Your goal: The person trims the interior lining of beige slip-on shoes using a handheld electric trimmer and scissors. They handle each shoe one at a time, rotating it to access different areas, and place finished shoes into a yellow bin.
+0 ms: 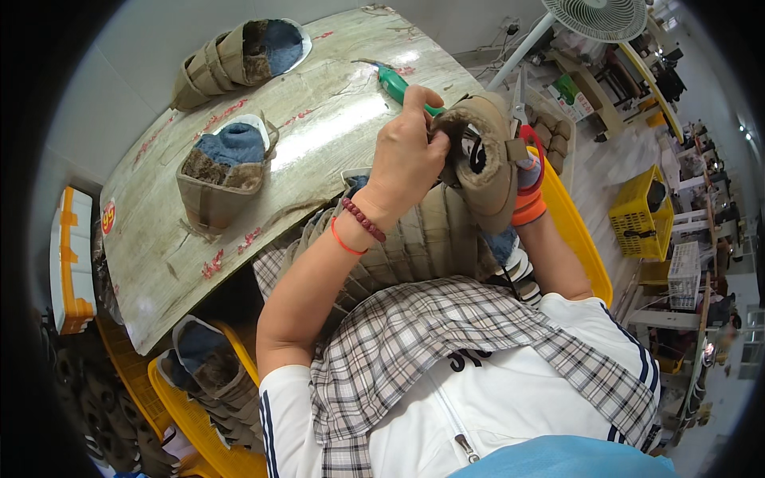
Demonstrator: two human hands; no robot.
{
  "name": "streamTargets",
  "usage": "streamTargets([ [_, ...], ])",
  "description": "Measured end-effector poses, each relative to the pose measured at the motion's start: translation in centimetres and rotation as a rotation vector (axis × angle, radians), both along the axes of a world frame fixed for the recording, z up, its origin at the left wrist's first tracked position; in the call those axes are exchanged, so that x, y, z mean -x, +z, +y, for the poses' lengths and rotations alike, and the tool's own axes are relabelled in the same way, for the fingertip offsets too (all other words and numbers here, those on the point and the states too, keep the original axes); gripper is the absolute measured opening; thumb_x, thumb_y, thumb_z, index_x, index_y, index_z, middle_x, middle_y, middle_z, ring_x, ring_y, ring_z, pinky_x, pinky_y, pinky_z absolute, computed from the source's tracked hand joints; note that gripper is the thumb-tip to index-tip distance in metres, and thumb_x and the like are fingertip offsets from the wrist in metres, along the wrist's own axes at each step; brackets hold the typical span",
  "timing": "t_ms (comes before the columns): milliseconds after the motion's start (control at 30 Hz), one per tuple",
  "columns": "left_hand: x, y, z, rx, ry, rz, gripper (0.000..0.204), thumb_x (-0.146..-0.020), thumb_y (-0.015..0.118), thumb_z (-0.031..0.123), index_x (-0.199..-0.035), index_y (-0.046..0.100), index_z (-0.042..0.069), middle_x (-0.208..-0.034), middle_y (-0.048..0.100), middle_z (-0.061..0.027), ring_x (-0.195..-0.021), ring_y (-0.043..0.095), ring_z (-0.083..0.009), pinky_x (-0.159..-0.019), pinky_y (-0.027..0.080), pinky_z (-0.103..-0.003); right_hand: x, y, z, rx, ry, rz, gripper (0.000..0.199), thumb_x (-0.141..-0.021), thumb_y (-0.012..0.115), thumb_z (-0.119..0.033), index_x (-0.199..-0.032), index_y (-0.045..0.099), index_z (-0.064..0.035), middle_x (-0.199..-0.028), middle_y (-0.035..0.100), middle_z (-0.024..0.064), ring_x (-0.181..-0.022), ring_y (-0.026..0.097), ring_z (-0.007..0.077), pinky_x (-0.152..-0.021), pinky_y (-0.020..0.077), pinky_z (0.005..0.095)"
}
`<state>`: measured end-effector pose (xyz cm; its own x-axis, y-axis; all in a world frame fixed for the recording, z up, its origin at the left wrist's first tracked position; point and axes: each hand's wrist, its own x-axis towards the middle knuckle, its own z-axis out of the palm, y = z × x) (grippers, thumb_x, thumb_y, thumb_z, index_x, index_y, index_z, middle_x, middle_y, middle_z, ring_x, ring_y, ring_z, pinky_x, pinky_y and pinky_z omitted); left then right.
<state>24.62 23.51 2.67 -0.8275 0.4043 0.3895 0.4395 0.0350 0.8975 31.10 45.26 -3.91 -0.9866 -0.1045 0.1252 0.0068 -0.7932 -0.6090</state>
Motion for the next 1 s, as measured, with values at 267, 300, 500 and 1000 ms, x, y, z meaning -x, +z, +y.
streamTargets([
  [267,1.9,-1.2,-1.3,0.16,-0.002,0.714,0.021,-0.071,0.057,-0.001,-0.09,0.054,0.008,-0.08,0.055,-0.0123,-0.068,0.06,-0.0295,-0.057,0.048,-0.037,0.8,0.2,-1.3,-0.076,0.081,0.164,0.066,-0.08,0.061,-0.032,-0.131,0.038,0.0036,-0.128,0.047,0.0191,-0.115,0.048,0.031,-0.103,0.0348,0.042],
  [300,2.0,-1.0,-1.3,0.213,-0.025,0.753,0.019,-0.071,0.057,0.0,-0.087,0.055,0.008,-0.081,0.055,-0.0116,-0.067,0.06,-0.0284,-0.056,0.048,-0.036,0.8,-1.3,0.1,-0.061,0.051,0.116,0.065,-0.079,0.06,-0.031,-0.13,0.039,0.0036,-0.128,0.047,0.0192,-0.115,0.048,0.031,-0.103,0.0348,0.0419],
  [500,2.3,-0.3,-1.6,0.469,-0.019,0.786,0.009,-0.068,0.058,0.001,-0.074,0.061,0.007,-0.083,0.054,-0.0108,-0.067,0.059,-0.0268,-0.055,0.048,-0.035,0.3,-0.2,-0.4,-0.219,-0.009,-0.056,0.064,-0.08,0.059,-0.031,-0.129,0.04,0.004,-0.127,0.048,0.0192,-0.116,0.047,0.031,-0.104,0.0342,0.042],
  [1000,4.5,-3.9,-5.9,-0.268,-0.112,-0.3,0.008,-0.082,0.062,0.005,-0.078,0.067,0.0,-0.085,0.056,-0.0023,-0.065,0.05,-0.0058,-0.057,0.039,-0.019,0.2,1.3,1.2,-0.373,-0.284,0.19,0.055,-0.084,0.051,-0.032,-0.128,0.041,-0.0009,-0.124,0.049,0.0174,-0.113,0.05,0.0295,-0.1,0.0379,0.0416],
])
